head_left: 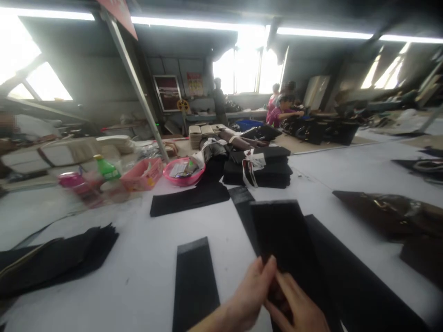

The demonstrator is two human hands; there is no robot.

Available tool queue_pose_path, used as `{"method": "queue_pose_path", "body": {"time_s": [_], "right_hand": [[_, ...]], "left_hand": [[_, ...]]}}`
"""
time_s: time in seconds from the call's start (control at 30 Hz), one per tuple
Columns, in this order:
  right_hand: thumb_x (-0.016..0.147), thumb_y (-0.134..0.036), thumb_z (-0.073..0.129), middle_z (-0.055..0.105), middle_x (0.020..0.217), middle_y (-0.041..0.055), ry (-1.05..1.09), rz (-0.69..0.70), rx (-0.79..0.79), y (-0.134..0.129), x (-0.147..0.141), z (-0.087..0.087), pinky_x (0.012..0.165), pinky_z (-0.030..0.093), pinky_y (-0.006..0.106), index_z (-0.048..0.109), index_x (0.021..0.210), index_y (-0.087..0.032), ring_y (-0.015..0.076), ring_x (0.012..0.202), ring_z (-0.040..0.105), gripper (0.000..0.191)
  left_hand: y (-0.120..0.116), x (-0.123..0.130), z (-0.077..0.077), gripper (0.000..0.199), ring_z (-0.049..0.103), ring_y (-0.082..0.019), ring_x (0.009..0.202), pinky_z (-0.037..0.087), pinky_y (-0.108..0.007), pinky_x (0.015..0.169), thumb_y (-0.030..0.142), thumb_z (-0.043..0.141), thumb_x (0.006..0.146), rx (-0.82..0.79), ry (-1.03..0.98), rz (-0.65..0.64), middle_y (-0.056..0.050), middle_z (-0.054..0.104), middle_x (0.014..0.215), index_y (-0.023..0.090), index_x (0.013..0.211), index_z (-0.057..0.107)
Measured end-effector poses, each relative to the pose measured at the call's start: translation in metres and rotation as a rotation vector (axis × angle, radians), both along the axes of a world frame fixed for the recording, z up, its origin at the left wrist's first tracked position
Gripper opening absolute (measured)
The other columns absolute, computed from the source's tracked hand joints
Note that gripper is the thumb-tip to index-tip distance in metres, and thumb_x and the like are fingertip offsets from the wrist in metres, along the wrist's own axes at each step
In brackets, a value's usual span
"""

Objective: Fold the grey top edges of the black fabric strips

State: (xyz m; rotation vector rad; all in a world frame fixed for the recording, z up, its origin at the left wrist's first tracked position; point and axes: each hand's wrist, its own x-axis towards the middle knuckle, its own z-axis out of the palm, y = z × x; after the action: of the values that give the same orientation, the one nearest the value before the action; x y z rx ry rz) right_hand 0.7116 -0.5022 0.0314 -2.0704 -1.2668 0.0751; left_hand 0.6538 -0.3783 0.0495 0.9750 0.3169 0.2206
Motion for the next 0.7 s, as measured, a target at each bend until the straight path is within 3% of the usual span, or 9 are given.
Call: {"method": "queue_pose_path", "body": {"time_s": [0.07,0.13,0.23,0.27,0.33,0.43,0.6,0.7], "right_hand": [[0.087,-0.041,0.056,0.065,0.11,0.006,0.093,0.074,0.03,-0.003,-0.008,0.018,0.073,0.057,0.026,0.062,0.122,-0.03,0.0217,0.089,0.067,0.037],[0.088,-0.04,0.057,0.062,0.116,0.0057,0.086,-0.072,0.165,-0.009,-0.009,0.03,0.081,0.056,0.028,0.063,0.119,-0.03,0.0209,0.092,0.065,0.033],[0.083,-0.044,0.062,0.059,0.124,0.0089,0.179,-0.315,0.269,-0.014,-0.007,0.033,0.085,0.056,0.034,0.052,0.131,-0.025,0.0241,0.097,0.065,0.053],[0.081,-0.046,0.064,0.059,0.123,0.0102,0.288,-0.297,0.227,-0.013,-0.008,0.031,0.084,0.056,0.035,0.049,0.134,-0.023,0.0255,0.098,0.064,0.06],[0.077,-0.047,0.068,0.064,0.118,0.0105,0.563,-0.127,0.06,-0.01,-0.013,0.028,0.083,0.056,0.035,0.052,0.132,-0.021,0.0274,0.099,0.064,0.063],[0.078,-0.044,0.068,0.069,0.108,0.0072,0.895,0.12,-0.157,-0.002,-0.027,0.032,0.086,0.055,0.036,0.064,0.118,-0.021,0.0278,0.096,0.065,0.046],[0.085,-0.042,0.062,0.069,0.105,0.0059,1.304,0.22,-0.166,0.015,-0.059,0.058,0.084,0.054,0.038,0.062,0.12,-0.022,0.0265,0.095,0.065,0.041],[0.083,-0.041,0.064,0.069,0.101,0.0053,1.431,0.369,-0.229,0.029,-0.081,0.058,0.087,0.051,0.037,0.063,0.116,-0.02,0.0264,0.097,0.063,0.039]], "left_hand": [[0.008,-0.019,0.004,0.046,0.061,-0.015,0.068,0.049,-0.028,0.067,0.052,0.053,0.087,-0.105,-0.012,0.075,-0.006,0.066,0.081,0.013,0.109,0.063],[0.017,-0.035,0.008,0.044,0.065,-0.018,0.081,0.049,-0.029,0.076,0.045,0.058,0.087,-0.155,-0.045,0.122,-0.009,0.069,0.096,0.015,0.118,0.061],[0.026,-0.057,0.016,0.042,0.065,-0.02,0.094,0.049,-0.032,0.087,0.04,0.061,0.086,-0.198,-0.07,0.176,-0.009,0.069,0.108,0.017,0.122,0.06],[0.028,-0.064,0.019,0.041,0.065,-0.021,0.095,0.048,-0.033,0.089,0.039,0.061,0.087,-0.209,-0.078,0.196,-0.009,0.069,0.11,0.018,0.122,0.06],[0.033,-0.077,0.024,0.04,0.065,-0.021,0.098,0.048,-0.034,0.092,0.038,0.06,0.087,-0.214,-0.09,0.235,-0.008,0.069,0.111,0.02,0.122,0.06],[0.041,-0.094,0.031,0.038,0.065,-0.022,0.1,0.049,-0.034,0.092,0.037,0.06,0.087,-0.171,-0.111,0.29,-0.007,0.069,0.112,0.019,0.121,0.061],[0.066,-0.123,0.046,0.033,0.067,-0.023,0.097,0.053,-0.033,0.086,0.03,0.063,0.086,-0.086,-0.118,0.373,-0.007,0.069,0.11,0.017,0.117,0.061],[0.087,-0.14,0.043,0.037,0.067,-0.022,0.094,0.053,-0.034,0.085,0.03,0.065,0.084,-0.08,-0.104,0.458,-0.007,0.068,0.113,0.018,0.119,0.059]]}}
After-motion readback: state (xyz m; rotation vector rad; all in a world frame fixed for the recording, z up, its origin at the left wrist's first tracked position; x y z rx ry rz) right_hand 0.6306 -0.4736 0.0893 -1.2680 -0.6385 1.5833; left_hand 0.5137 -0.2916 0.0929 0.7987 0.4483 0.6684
